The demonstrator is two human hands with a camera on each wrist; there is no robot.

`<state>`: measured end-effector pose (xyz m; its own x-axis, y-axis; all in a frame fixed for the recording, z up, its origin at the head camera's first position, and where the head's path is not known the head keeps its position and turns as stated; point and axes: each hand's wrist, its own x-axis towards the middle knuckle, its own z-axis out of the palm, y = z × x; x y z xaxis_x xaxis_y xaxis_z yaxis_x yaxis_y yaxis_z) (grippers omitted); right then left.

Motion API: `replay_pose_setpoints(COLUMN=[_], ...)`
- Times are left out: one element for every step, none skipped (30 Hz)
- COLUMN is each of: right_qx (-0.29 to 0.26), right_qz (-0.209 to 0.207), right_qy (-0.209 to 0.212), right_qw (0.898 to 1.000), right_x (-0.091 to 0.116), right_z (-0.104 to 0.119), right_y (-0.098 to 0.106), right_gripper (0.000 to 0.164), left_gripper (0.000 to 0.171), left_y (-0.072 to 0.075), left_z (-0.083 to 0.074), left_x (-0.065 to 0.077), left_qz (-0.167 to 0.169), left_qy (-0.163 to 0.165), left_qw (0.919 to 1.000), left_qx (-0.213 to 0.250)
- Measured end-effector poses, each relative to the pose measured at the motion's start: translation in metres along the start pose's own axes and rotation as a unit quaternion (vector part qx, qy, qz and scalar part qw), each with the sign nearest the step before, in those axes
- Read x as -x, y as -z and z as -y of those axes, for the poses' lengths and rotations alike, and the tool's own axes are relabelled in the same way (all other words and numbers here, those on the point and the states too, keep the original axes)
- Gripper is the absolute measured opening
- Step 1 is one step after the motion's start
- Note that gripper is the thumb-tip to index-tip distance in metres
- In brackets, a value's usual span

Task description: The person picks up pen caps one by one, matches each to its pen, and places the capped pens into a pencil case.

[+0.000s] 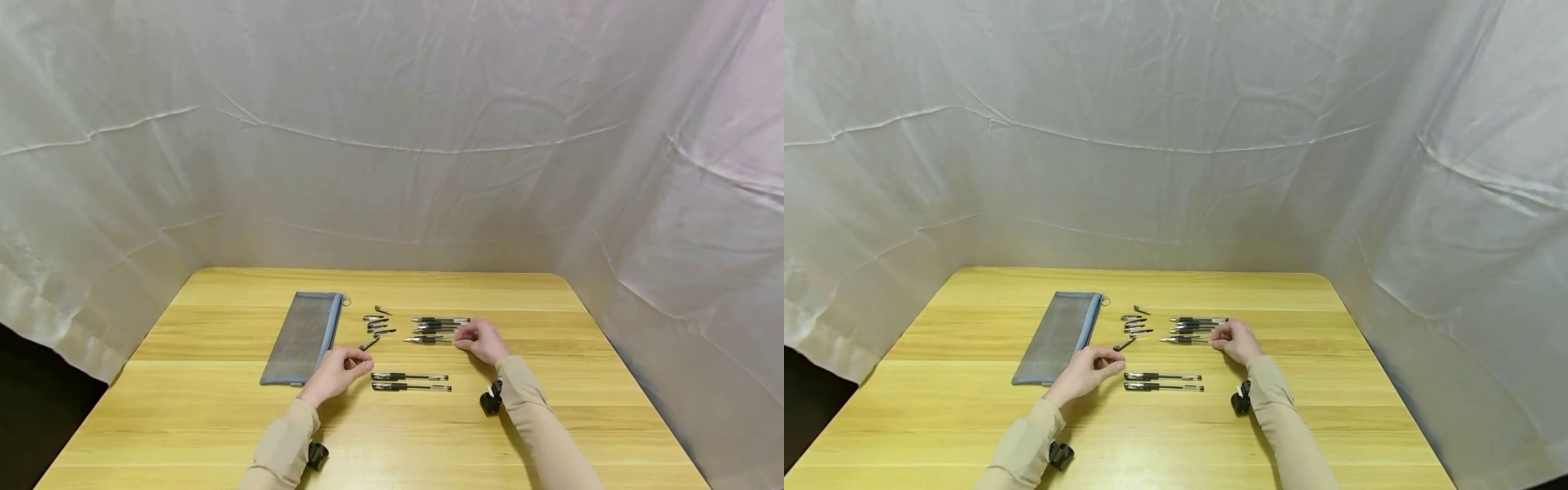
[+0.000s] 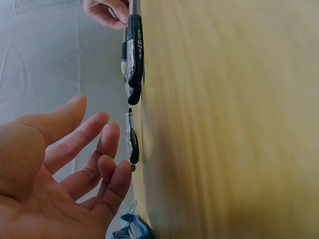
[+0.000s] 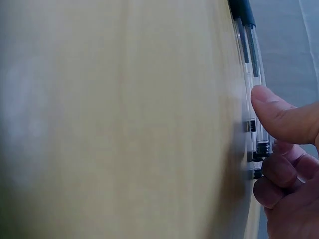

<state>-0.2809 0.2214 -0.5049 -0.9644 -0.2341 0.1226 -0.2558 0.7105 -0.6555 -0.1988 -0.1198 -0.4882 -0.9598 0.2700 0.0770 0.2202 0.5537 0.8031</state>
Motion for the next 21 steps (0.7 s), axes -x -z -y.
replay_pose_setpoints(right_qx=[-0.003,-0.007,-0.008,-0.013,-0.017,-0.02,-0.021,-0.028,-0.033,-0.045,-0.052,-0.06,-0.068,-0.076,-0.083,-0.09,-0.095,-0.102,-0.109,-0.121,-0.132], right_qz=[-0.003,-0.006,-0.01,-0.013,-0.015,-0.016,-0.018,-0.019,-0.021,-0.02,-0.02,-0.022,-0.025,-0.027,-0.03,-0.033,-0.036,-0.04,-0.042,-0.044,-0.047], right_qy=[-0.001,-0.002,-0.001,-0.002,-0.004,-0.006,-0.009,-0.015,-0.02,-0.032,-0.04,-0.05,-0.057,-0.063,-0.066,-0.069,-0.066,-0.068,-0.068,-0.07,-0.074], right_qw=[1.0,1.0,1.0,1.0,1.0,1.0,1.0,0.999,0.999,0.998,0.998,0.997,0.996,0.995,0.994,0.993,0.993,0.992,0.991,0.989,0.987], right_x=[0.001,0.003,0.005,0.007,0.01,0.012,0.014,0.017,0.019,0.021,0.022,0.024,0.026,0.027,0.029,0.03,0.032,0.033,0.035,0.036,0.037], right_z=[0.0,0.0,0.001,0.002,0.003,0.003,0.005,0.006,0.007,0.008,0.009,0.01,0.011,0.012,0.013,0.015,0.016,0.017,0.018,0.018,0.019], right_y=[0.0,0.0,0.001,0.001,0.001,0.0,0.0,-0.001,-0.001,-0.002,-0.002,-0.003,-0.003,-0.004,-0.004,-0.005,-0.006,-0.007,-0.008,-0.009,-0.01], right_gripper=[0.008,0.008,0.008,0.008,0.007,0.006,0.006,0.006,0.006,0.007,0.008,0.009,0.01,0.01,0.011,0.012,0.012,0.012,0.012,0.013,0.013], left_gripper=[0.018,0.018,0.018,0.018,0.017,0.017,0.017,0.017,0.017,0.017,0.018,0.018,0.019,0.019,0.02,0.02,0.021,0.021,0.021,0.021,0.021], left_y=[0.0,0.0,0.0,0.0,0.0,0.0,0.0,0.0,0.001,0.001,0.001,0.001,0.001,0.001,0.001,0.001,0.001,0.001,0.001,0.001,0.0], left_z=[0.001,0.001,0.001,0.002,0.002,0.002,0.002,0.003,0.003,0.003,0.002,0.002,0.002,0.002,0.002,0.002,0.001,0.002,0.001,0.001,0.001], left_x=[0.0,0.0,0.0,0.0,0.001,0.001,0.001,0.001,0.001,0.001,0.001,0.001,0.002,0.002,0.002,0.002,0.002,0.002,0.002,0.001,0.001], left_qz=[0.001,0.001,0.001,0.001,0.001,0.001,0.001,0.001,0.0,-0.001,-0.001,-0.001,-0.001,-0.001,-0.001,-0.001,-0.002,-0.003,-0.005,-0.006,-0.01], left_qy=[0.0,0.001,0.002,-0.002,-0.001,0.0,0.002,0.003,0.003,0.004,0.009,0.008,0.007,0.006,0.005,0.004,0.003,0.002,0.002,0.002,0.001], left_qw=[1.0,1.0,1.0,1.0,1.0,1.0,1.0,0.9999,0.9999,0.9999,0.9997,0.9997,0.9997,0.9996,0.9996,0.9995,0.9994,0.9994,0.9993,0.9992,0.9991], left_qx=[0.0,0.001,0.002,0.003,0.005,0.007,0.009,0.012,0.014,0.016,0.021,0.022,0.025,0.027,0.028,0.03,0.033,0.035,0.038,0.039,0.041])
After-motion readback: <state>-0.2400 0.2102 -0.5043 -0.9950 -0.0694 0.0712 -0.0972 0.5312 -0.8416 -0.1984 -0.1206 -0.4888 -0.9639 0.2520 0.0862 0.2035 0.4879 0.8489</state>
